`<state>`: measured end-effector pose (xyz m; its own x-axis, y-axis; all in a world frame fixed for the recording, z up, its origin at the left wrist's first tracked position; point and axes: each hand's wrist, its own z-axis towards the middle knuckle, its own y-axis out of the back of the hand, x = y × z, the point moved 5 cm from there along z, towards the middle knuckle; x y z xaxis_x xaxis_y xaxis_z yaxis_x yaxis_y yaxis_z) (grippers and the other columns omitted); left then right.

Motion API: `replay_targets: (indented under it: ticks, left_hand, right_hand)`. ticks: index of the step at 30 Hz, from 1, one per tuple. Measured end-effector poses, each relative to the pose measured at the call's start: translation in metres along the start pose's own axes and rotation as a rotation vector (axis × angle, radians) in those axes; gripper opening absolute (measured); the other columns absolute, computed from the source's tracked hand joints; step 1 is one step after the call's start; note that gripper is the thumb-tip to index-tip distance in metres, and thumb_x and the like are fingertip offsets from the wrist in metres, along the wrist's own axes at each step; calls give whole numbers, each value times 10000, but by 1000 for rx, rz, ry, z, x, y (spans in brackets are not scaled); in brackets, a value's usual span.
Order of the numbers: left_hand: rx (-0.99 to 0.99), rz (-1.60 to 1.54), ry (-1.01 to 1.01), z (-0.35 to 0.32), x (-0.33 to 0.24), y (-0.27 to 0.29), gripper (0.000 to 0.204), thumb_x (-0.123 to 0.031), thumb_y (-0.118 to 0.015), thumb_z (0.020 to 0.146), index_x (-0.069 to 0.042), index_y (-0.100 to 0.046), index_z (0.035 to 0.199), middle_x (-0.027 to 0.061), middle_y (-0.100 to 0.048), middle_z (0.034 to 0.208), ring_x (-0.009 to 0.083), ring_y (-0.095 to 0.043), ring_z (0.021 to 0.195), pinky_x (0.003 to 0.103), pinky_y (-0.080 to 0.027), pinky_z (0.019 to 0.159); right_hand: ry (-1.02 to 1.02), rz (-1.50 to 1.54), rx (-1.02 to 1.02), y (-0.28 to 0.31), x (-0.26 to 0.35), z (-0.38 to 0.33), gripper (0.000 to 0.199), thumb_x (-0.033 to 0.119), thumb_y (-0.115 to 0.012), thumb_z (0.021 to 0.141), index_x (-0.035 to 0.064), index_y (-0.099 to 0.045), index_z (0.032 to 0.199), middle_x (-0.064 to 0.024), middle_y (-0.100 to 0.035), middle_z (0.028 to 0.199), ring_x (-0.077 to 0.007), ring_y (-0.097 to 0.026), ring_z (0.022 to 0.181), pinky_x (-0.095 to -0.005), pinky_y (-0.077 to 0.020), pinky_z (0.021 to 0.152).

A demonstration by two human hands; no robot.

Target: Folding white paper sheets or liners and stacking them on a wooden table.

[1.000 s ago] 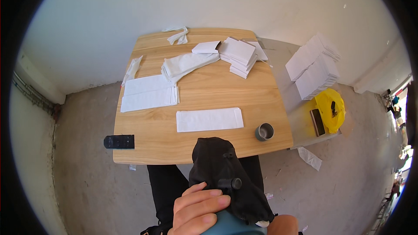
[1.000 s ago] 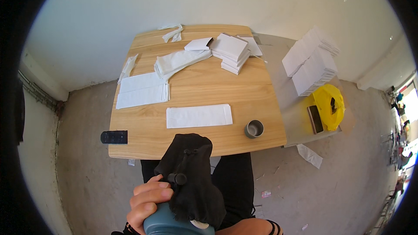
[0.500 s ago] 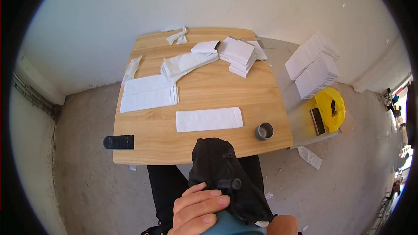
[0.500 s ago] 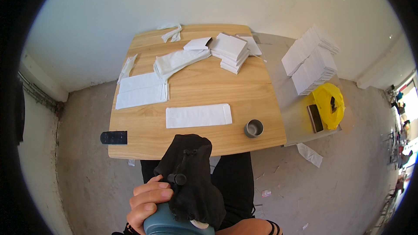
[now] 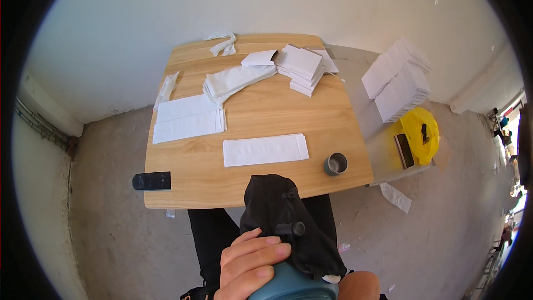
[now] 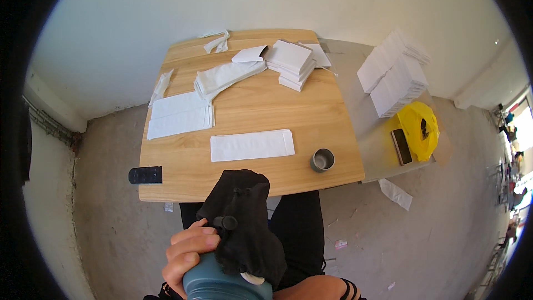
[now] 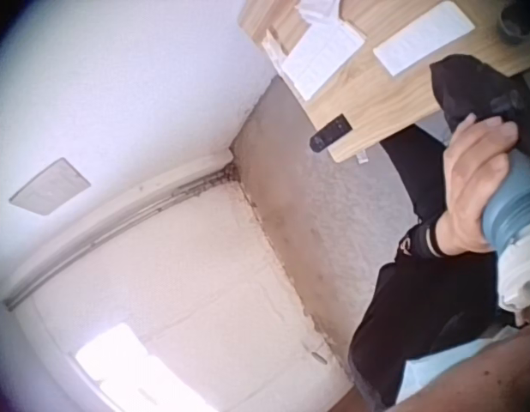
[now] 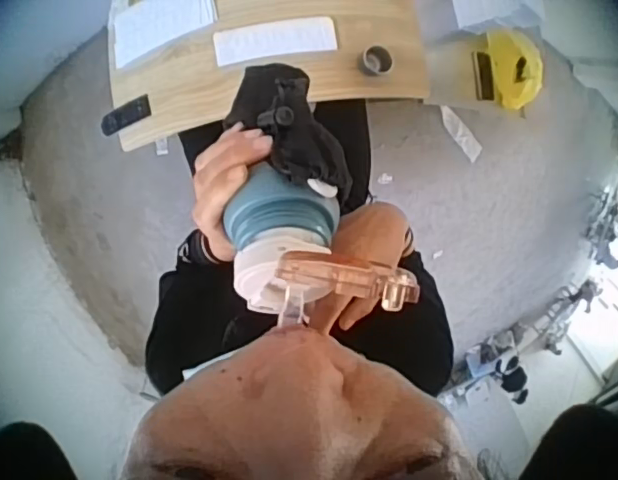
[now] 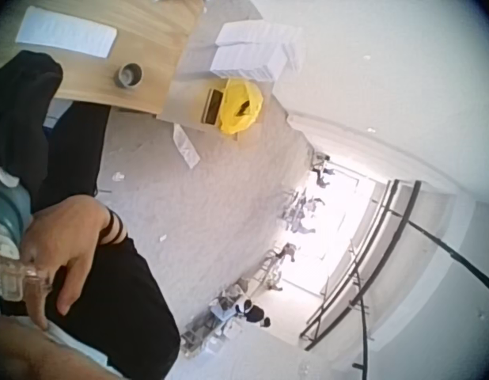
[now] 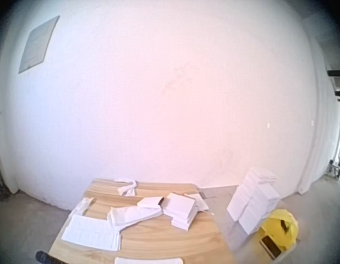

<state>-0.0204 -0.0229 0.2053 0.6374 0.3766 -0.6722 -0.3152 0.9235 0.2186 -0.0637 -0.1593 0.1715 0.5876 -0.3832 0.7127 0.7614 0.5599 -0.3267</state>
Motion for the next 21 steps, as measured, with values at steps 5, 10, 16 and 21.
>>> replay_targets:
  ticks: [5,10,16,21]
  left_hand:
    - [-1,9,4,-1,-1,0,383,-182,-590,907,-51,-436,1233,242,-614,1109,381,-610,996,521,-482,912]
    - [1,7,-4,-1,-2,-1,387,-184,-590,907,-44,-434,1232,246,-613,1108,382,-610,997,523,-481,912]
    - [28,-13,-9,0,-1,-2,392,-185,-591,906,-40,-432,1233,252,-611,1111,382,-609,999,524,-478,917]
    - [-5,-16,64,-9,-3,-1,279,-163,-547,918,-62,-456,1163,218,-635,1088,341,-623,993,500,-464,939]
  right_hand:
    - [-110,-119,75,10,24,14,342,120,-488,952,63,-578,1277,-124,-492,1380,-308,-456,1241,-461,-258,1071]
    - [-87,-61,42,2,9,8,350,126,-524,927,80,-596,1266,-116,-483,1394,-307,-439,1259,-467,-244,1070]
    - [693,-325,-477,4,8,23,233,176,-612,930,20,-649,1099,-79,-666,887,-190,-621,687,-301,-480,557]
    - [450,-422,-132,23,48,17,243,180,-619,925,29,-646,1114,-78,-665,888,-187,-632,701,-289,-484,563]
